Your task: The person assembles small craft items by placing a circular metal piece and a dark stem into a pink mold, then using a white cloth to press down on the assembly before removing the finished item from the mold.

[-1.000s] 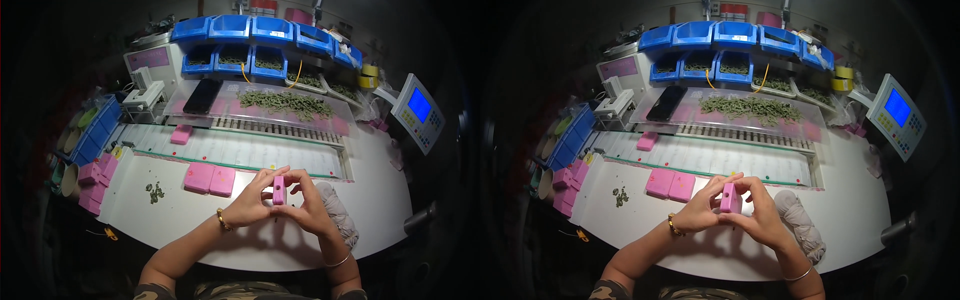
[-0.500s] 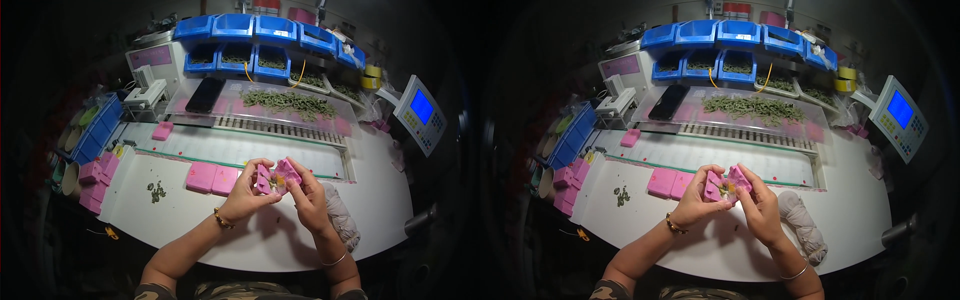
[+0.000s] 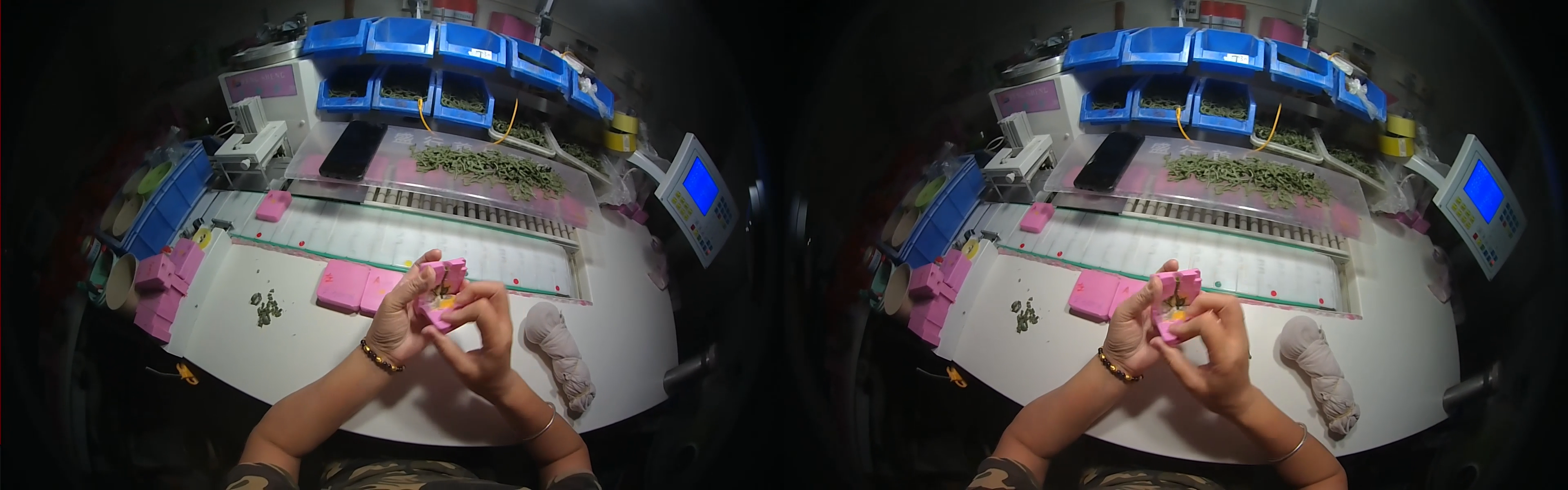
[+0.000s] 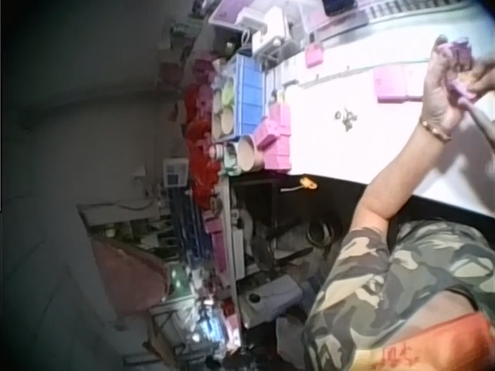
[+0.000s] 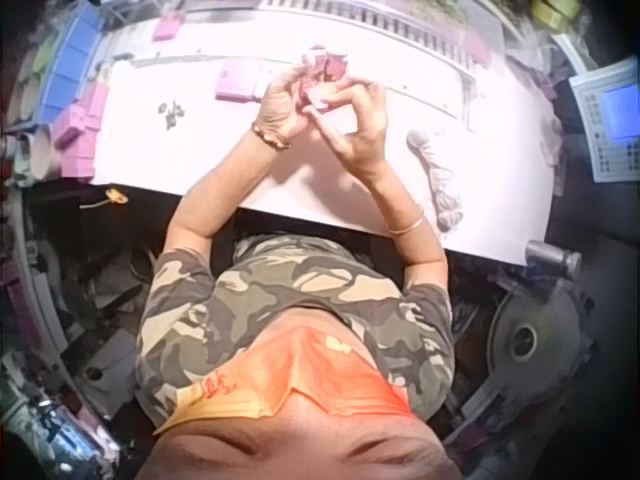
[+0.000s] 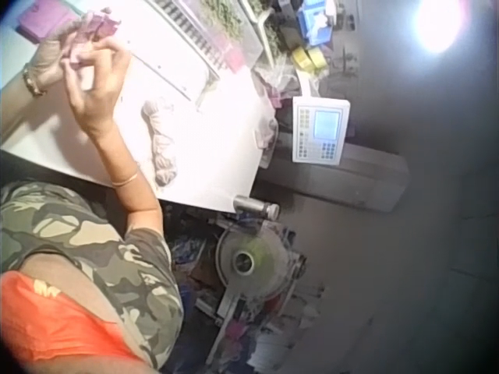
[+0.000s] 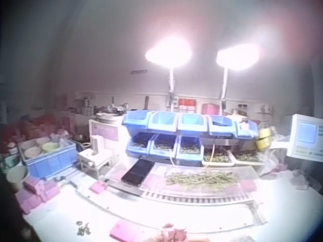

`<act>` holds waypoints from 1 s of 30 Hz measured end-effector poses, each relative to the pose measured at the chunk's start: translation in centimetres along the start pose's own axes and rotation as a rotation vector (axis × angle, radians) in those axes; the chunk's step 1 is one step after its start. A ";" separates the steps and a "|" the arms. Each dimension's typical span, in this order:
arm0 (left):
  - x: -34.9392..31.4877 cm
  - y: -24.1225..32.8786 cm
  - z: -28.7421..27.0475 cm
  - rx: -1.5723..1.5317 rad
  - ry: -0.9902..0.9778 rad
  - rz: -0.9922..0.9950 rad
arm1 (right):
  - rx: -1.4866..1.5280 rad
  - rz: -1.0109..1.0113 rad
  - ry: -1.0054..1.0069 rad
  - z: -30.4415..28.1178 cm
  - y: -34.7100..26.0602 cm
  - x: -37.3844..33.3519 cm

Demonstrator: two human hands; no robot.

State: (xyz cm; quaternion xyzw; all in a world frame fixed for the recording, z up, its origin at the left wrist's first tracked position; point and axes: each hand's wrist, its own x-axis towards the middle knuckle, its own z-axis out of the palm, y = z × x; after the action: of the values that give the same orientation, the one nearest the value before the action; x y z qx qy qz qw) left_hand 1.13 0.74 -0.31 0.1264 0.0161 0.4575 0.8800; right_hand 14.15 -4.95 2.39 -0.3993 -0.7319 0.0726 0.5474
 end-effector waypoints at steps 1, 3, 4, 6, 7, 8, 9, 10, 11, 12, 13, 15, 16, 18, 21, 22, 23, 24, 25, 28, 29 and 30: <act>0.2 -0.3 -0.2 0.130 0.088 0.070 | -0.070 -0.036 -0.033 0.2 -0.1 -0.6; 0.2 0.4 -0.6 0.164 0.112 0.038 | -0.225 -0.123 -0.080 0.6 -0.5 -1.2; 0.3 0.8 -0.4 0.198 0.135 0.005 | -0.277 -0.147 -0.104 0.8 -0.8 -1.4; 0.5 0.8 0.2 0.235 0.235 0.045 | -0.301 -0.207 -0.143 1.1 -0.8 -1.6; 0.5 1.0 0.3 0.212 0.249 0.052 | -0.312 -0.211 -0.145 1.3 -1.3 -1.5; 0.5 1.2 0.3 0.190 0.263 0.059 | -0.309 -0.213 -0.145 1.4 -1.4 -1.7; 0.5 1.2 0.6 0.231 0.297 0.081 | -0.324 -0.228 -0.149 1.6 -1.4 -1.9; 0.4 1.4 0.4 0.232 0.299 0.082 | -0.340 -0.243 -0.153 1.7 -1.4 -2.0; 0.3 1.7 0.0 0.282 0.277 0.036 | -0.330 -0.249 -0.154 1.6 -1.4 -1.9; 0.3 1.9 -0.1 0.331 0.251 -0.013 | -0.332 -0.249 -0.154 1.5 -1.5 -1.9; 0.2 1.9 -0.2 0.330 0.250 -0.015 | -0.326 -0.250 -0.163 1.4 -1.5 -1.9; 0.1 1.9 -0.2 0.383 0.302 -0.040 | -0.319 -0.251 -0.171 1.3 -1.5 -1.9; 0.1 1.9 -0.1 0.385 0.302 -0.040 | -0.276 -0.224 -0.162 1.3 -1.4 -1.9; 0.1 1.8 0.0 0.487 0.320 0.011 | -0.185 -0.173 -0.139 0.9 -1.2 -1.7; 0.1 1.3 0.4 0.551 0.290 0.167 | 0.006 0.039 -0.035 0.2 -0.7 -1.2; 0.2 1.1 0.2 0.552 0.290 0.165 | 0.068 0.098 0.024 0.5 -0.5 -0.9; 0.2 0.9 -0.3 0.642 0.258 0.214 | -0.001 0.092 0.000 0.2 -0.6 -0.5; 0.4 0.7 -0.4 0.731 0.224 0.260 | -0.073 0.086 -0.024 -0.2 -0.6 -0.1; 0.3 0.4 0.2 0.681 0.256 0.185 | -0.095 0.096 -0.031 -0.2 -0.6 0.2; 0.3 0.4 -0.2 0.713 0.195 0.218 | -0.182 -0.033 -0.075 -0.5 -0.1 0.4; 0.3 0.4 -0.1 0.713 0.196 0.216 | -0.211 -0.025 -0.057 -0.4 -0.3 0.3; 0.4 0.4 0.2 0.723 0.234 0.240 | -0.212 -0.024 -0.056 -0.5 -0.3 0.2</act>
State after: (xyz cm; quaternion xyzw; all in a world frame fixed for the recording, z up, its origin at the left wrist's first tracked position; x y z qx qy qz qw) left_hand 1.07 1.19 -0.03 0.3759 0.2613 0.5332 0.7114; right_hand 14.44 -5.17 2.89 -0.4440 -0.7551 -0.0006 0.4823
